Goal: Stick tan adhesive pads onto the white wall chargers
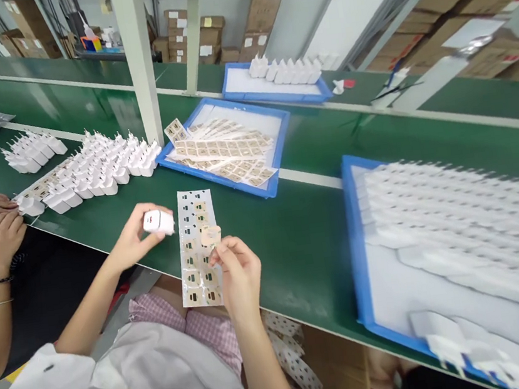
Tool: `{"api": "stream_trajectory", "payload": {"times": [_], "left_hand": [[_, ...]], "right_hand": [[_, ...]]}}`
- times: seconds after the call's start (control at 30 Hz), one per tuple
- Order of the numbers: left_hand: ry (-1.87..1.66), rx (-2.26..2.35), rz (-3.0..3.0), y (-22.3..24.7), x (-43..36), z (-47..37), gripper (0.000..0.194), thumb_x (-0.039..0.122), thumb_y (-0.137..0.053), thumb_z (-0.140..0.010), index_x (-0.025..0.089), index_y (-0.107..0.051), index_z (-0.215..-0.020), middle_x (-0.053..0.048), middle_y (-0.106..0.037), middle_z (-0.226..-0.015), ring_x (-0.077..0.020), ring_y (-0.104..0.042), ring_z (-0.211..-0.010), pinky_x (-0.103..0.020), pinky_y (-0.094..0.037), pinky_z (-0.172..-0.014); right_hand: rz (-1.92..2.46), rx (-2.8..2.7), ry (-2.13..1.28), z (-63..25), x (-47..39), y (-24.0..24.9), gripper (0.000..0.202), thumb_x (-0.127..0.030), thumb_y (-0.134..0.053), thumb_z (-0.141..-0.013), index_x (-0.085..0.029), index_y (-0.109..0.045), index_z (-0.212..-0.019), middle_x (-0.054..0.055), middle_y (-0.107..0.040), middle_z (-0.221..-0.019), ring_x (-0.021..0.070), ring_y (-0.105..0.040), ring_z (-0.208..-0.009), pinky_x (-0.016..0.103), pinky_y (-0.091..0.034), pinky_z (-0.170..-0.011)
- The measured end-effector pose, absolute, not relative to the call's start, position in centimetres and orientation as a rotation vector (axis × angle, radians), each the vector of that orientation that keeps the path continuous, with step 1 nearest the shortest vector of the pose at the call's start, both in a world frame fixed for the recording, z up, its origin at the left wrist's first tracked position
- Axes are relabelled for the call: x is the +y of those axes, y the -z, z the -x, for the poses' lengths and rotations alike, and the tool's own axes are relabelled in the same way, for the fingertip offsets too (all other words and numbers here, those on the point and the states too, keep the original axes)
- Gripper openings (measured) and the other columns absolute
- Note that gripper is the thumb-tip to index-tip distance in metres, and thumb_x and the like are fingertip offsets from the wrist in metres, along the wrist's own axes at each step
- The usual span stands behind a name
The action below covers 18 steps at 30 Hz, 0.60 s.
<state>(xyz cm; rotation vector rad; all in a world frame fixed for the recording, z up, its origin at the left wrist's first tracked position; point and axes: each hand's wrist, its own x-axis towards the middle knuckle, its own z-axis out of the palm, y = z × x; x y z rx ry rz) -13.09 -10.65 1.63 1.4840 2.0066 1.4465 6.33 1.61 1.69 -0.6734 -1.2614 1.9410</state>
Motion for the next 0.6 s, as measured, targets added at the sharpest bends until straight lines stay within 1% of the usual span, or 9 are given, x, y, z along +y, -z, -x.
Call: {"api": "stream_trajectory", "payload": {"times": [0.03,0.1,0.2,0.3,0.37,0.47,0.53,0.57,0.6], "left_hand": [[-1.636,1.817,-1.511,-1.5,-10.8,11.0,0.035,0.041,-0.065,-0.097,0.025,-0.049,-0.124,-0.011,-0.067,-0.122,-0.0253,-0.069,-0.112,-0.041,-0.057,-0.094],[-1.877,1.461,-1.561,-1.1,-11.2,6.8,0.041,0.038,-0.075,-0.092,0.028,-0.050,-0.123,-0.008,-0.064,-0.119,-0.0257,-0.068,-0.115,-0.043,-0.057,-0.098],[-1.945,1.199,-1.438,-0.9,-11.5,2.1,0.046,0.032,-0.076,-0.091,0.031,-0.049,-0.128,-0.008,-0.060,-0.122,-0.0250,-0.066,-0.118,-0.044,-0.057,-0.100],[-1.900,1.160,-1.323,-0.9,-11.4,-0.1,0.042,0.033,-0.070,-0.096,0.030,-0.045,-0.130,-0.010,-0.058,-0.126,-0.0237,-0.063,-0.120,-0.042,-0.056,-0.098],[-1.866,1.191,-1.330,-0.7,-11.1,-0.5,0.042,0.039,-0.070,-0.096,0.029,-0.044,-0.127,-0.009,-0.056,-0.123,-0.0223,-0.060,-0.116,-0.038,-0.055,-0.094],[-1.900,1.172,-1.351,-0.1,-10.8,-0.6,0.056,0.048,-0.079,-0.088,0.030,-0.039,-0.123,-0.004,-0.050,-0.113,-0.0169,-0.057,-0.099,-0.028,-0.053,-0.078],[-1.919,1.146,-1.311,0.1,-10.9,-0.3,0.060,0.045,-0.084,-0.084,0.032,-0.038,-0.120,-0.002,-0.049,-0.110,-0.0144,-0.057,-0.093,-0.024,-0.051,-0.072],[-1.897,1.150,-1.303,0.1,-11.0,0.0,0.058,0.042,-0.085,-0.084,0.032,-0.040,-0.119,-0.002,-0.051,-0.110,-0.0148,-0.058,-0.095,-0.024,-0.052,-0.074],[-1.861,1.162,-1.310,0.1,-11.2,0.3,0.055,0.040,-0.084,-0.086,0.032,-0.043,-0.121,-0.003,-0.054,-0.112,-0.0164,-0.060,-0.100,-0.026,-0.054,-0.079]], "right_hand": [[0.625,-1.262,-1.905,-7.0,0.6,-2.7,0.029,-0.037,-0.077,-0.083,-0.022,-0.060,-0.064,-0.003,-0.055,-0.063,0.0130,-0.053,-0.057,0.029,-0.044,-0.058],[0.540,-1.268,-1.848,-8.2,-1.5,-4.3,0.031,-0.038,-0.075,-0.086,-0.023,-0.058,-0.065,-0.002,-0.054,-0.062,0.0138,-0.052,-0.055,0.029,-0.042,-0.055],[0.496,-1.282,-1.758,-9.7,-4.2,-5.7,0.030,-0.039,-0.069,-0.091,-0.024,-0.058,-0.069,-0.002,-0.052,-0.062,0.0154,-0.049,-0.056,0.029,-0.041,-0.053],[0.523,-1.256,-1.670,-10.5,-5.5,-5.5,0.029,-0.040,-0.067,-0.094,-0.025,-0.056,-0.070,-0.003,-0.047,-0.060,0.0142,-0.044,-0.052,0.028,-0.041,-0.052],[0.565,-1.241,-1.660,-10.9,-5.8,-5.1,0.032,-0.040,-0.065,-0.095,-0.025,-0.053,-0.070,-0.004,-0.044,-0.060,0.0129,-0.041,-0.051,0.027,-0.039,-0.050],[0.606,-1.239,-1.749,-11.3,-5.7,-4.6,0.034,-0.041,-0.064,-0.096,-0.025,-0.050,-0.070,-0.005,-0.042,-0.059,0.0120,-0.039,-0.050,0.024,-0.036,-0.048],[0.598,-1.232,-1.831,-11.6,-5.4,-4.5,0.033,-0.042,-0.064,-0.095,-0.025,-0.050,-0.071,-0.005,-0.043,-0.060,0.0112,-0.036,-0.048,0.023,-0.033,-0.045],[0.591,-1.224,-1.858,-11.7,-5.2,-4.5,0.033,-0.042,-0.064,-0.095,-0.025,-0.050,-0.071,-0.005,-0.044,-0.060,0.0108,-0.035,-0.047,0.023,-0.032,-0.044],[0.588,-1.218,-1.868,-11.8,-5.0,-4.5,0.033,-0.042,-0.065,-0.095,-0.025,-0.051,-0.070,-0.005,-0.045,-0.060,0.0106,-0.034,-0.046,0.023,-0.032,-0.043]]}}
